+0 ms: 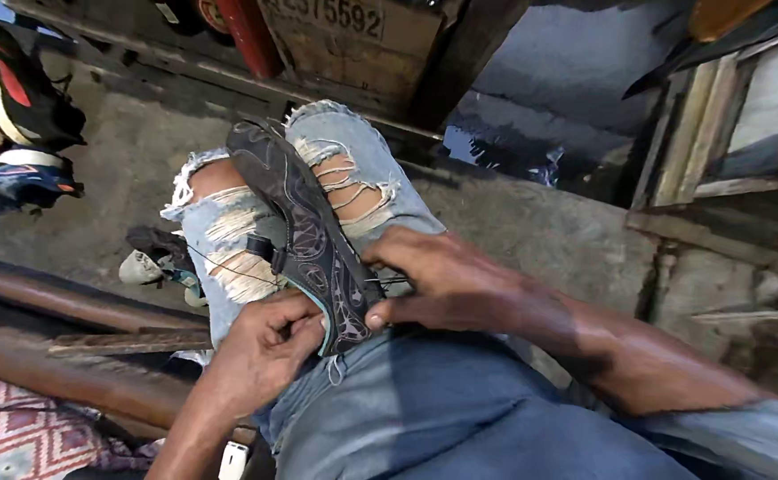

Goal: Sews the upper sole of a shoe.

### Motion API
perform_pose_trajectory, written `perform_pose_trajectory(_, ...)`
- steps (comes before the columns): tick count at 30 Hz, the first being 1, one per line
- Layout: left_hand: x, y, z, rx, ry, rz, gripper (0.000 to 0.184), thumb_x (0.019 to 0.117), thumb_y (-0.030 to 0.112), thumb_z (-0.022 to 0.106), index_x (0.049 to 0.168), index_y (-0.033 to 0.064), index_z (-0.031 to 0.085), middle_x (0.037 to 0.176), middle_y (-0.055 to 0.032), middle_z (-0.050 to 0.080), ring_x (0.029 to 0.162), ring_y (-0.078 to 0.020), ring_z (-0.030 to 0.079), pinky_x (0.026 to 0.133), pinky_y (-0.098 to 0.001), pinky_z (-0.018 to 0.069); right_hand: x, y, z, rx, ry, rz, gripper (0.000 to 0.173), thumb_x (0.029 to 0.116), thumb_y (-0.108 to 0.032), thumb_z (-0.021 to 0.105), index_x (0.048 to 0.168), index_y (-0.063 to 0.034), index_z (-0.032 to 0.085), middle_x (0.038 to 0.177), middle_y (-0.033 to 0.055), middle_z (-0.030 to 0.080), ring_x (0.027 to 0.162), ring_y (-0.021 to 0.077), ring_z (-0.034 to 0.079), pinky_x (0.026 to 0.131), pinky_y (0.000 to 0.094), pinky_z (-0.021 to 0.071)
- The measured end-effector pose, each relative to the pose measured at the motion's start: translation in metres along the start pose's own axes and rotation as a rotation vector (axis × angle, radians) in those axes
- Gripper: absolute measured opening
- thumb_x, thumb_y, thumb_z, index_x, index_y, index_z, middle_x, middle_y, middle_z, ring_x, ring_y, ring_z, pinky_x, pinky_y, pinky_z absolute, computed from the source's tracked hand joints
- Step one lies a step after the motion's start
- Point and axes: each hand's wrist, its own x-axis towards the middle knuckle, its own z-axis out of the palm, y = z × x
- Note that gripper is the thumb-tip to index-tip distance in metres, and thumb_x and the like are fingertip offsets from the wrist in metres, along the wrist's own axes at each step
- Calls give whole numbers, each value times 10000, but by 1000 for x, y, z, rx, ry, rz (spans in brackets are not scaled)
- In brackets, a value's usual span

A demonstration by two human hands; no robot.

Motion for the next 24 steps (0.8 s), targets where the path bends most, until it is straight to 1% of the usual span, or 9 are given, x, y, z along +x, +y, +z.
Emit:
perform_pose_trajectory(2,-6,-1,-13,214,133,-43,311,960,380,670,731,170,668,701,105,588,586,43,492,524,-152,414,9,2,5,-19,-113,2,458,870,-504,765,1120,-129,683,956,-11,672,800,120,643,680,383,544)
perform_pose_trajectory(5,-17,-17,-61,563,327,-106,447,995,443,614,782,54,668,715,-42,631,622,-112,589,576,-367,509,11,7,3,-81,-143,-29,372,894,-528,726,882,-158,694,755,-55,616,653,74,582,583,322,493)
perform_pose_trajectory(7,-20,-21,-72,585,410,-145,445,987,462,605,764,79,647,715,-8,600,616,-65,547,569,-303,471,12,8,1,-88,-156,-45,366,915,-525,704,824,-171,678,727,-66,589,635,61,557,568,304,464)
perform_pose_trajectory(10,-20,-18,-64,162,399,-13,283,972,365,652,772,164,663,912,66,627,794,-20,601,666,-183,514,13,9,3,-108,-135,-97,371,915,-524,692,825,-165,693,747,-54,597,676,78,585,583,313,475)
perform_pose_trajectory(13,-12,-8,-54,-518,220,122,254,994,394,635,981,163,741,1250,-43,675,1121,-219,662,929,-372,576,10,6,3,-159,-105,-97,380,920,-546,671,847,-174,710,744,-50,573,674,88,584,564,310,466)
perform_pose_trajectory(16,-3,7,-29,-950,154,101,276,1048,371,535,916,173,675,913,-21,700,908,-207,710,957,-472,579,11,3,1,-176,-112,-67,394,918,-552,667,802,-177,691,719,-50,561,646,92,572,543,319,448)
perform_pose_trajectory(18,2,3,-23,-1017,193,-5,316,1079,339,465,843,195,619,699,59,557,668,-102,614,807,-362,605,13,3,0,-147,-147,-50,417,925,-545,668,739,-172,656,703,-52,536,622,81,541,535,306,425)
perform_pose_trajectory(21,5,-12,-29,-1023,330,-152,378,1081,283,431,740,196,571,600,88,463,528,-42,502,583,-225,533,17,6,2,-53,-209,-24,385,941,-484,681,718,-174,638,684,-64,550,628,66,543,561,306,430)
perform_pose_trajectory(24,2,-23,-47,-1001,414,-181,396,1089,265,395,739,198,566,584,91,468,501,-29,488,526,-200,499,22,7,2,-23,-273,22,359,951,-462,684,737,-177,641,658,-63,570,613,78,555,558,340,449)
